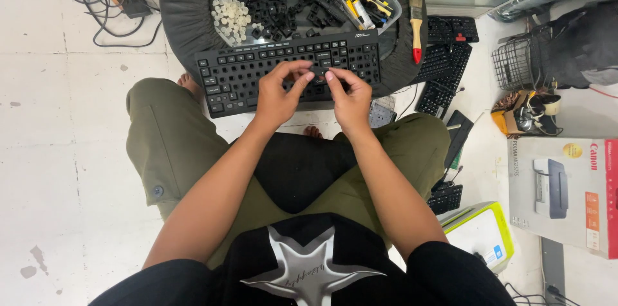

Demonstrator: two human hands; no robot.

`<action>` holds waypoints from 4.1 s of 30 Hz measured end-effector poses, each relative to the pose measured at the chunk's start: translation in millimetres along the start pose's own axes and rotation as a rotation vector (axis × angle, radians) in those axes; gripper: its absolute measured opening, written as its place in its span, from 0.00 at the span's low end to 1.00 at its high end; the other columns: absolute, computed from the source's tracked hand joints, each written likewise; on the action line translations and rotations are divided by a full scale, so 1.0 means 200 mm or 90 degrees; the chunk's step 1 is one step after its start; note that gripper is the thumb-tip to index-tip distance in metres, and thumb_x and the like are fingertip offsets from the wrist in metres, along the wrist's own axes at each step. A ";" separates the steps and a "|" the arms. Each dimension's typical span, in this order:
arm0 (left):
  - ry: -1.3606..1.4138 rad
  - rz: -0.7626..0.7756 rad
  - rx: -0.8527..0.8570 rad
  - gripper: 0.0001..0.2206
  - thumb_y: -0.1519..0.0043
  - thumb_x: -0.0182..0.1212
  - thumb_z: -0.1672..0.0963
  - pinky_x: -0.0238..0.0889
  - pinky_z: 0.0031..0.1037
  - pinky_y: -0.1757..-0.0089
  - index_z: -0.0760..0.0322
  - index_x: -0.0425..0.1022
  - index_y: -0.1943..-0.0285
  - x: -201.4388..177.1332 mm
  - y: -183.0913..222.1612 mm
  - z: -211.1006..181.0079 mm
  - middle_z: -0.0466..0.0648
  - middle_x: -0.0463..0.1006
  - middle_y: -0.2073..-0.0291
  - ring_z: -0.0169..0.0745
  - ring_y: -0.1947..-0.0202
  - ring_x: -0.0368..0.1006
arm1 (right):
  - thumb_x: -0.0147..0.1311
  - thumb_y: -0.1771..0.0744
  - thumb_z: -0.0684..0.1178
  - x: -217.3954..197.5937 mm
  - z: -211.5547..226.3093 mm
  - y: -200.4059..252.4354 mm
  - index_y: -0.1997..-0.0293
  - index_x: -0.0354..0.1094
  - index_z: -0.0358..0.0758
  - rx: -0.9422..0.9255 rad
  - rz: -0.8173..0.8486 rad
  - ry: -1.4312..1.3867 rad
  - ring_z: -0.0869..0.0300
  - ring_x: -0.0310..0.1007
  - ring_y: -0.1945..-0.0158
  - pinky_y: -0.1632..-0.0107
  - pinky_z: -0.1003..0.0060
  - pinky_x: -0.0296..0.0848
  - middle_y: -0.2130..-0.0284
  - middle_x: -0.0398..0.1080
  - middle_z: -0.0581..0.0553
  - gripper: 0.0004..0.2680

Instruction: Inserting individual mechanical switches into a keyboard frame.

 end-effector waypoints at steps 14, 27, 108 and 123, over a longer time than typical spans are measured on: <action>-0.040 0.064 -0.171 0.10 0.36 0.68 0.59 0.71 0.34 0.62 0.65 0.81 0.47 0.03 0.03 0.14 0.54 0.83 0.64 0.46 0.65 0.79 | 0.67 0.35 0.42 0.00 -0.03 0.00 0.52 0.78 0.41 0.043 -0.059 0.069 0.65 0.74 0.62 0.63 0.71 0.74 0.64 0.79 0.46 0.09; -0.060 0.100 -0.213 0.12 0.38 0.70 0.58 0.73 0.34 0.62 0.67 0.82 0.47 0.07 0.07 0.18 0.56 0.85 0.63 0.45 0.65 0.80 | 0.68 0.35 0.42 0.02 -0.07 0.00 0.53 0.77 0.34 0.157 -0.090 -0.046 0.68 0.65 0.78 0.76 0.73 0.66 0.68 0.75 0.43 0.09; -0.669 0.087 0.109 0.26 0.35 0.70 0.47 0.46 0.46 0.38 0.61 0.74 0.32 0.12 0.11 0.24 0.55 0.63 0.29 0.54 0.30 0.55 | 0.72 0.37 0.44 -0.47 -0.33 -0.30 0.58 0.82 0.47 -0.191 -0.213 0.483 0.48 0.80 0.59 0.56 0.60 0.77 0.67 0.77 0.46 0.07; -0.674 0.087 0.121 0.27 0.36 0.71 0.47 0.46 0.45 0.38 0.61 0.73 0.32 0.12 0.11 0.24 0.55 0.63 0.29 0.54 0.30 0.56 | 0.74 0.39 0.47 -0.50 -0.38 -0.39 0.63 0.83 0.54 -0.099 -0.180 0.459 0.50 0.78 0.64 0.57 0.62 0.75 0.72 0.74 0.46 0.06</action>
Point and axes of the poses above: each hand's wrist, its own y-axis away from the middle knuckle, its own x-axis out of the palm, z = x × y, the point moved 4 cm from there along -y, towards the middle knuckle
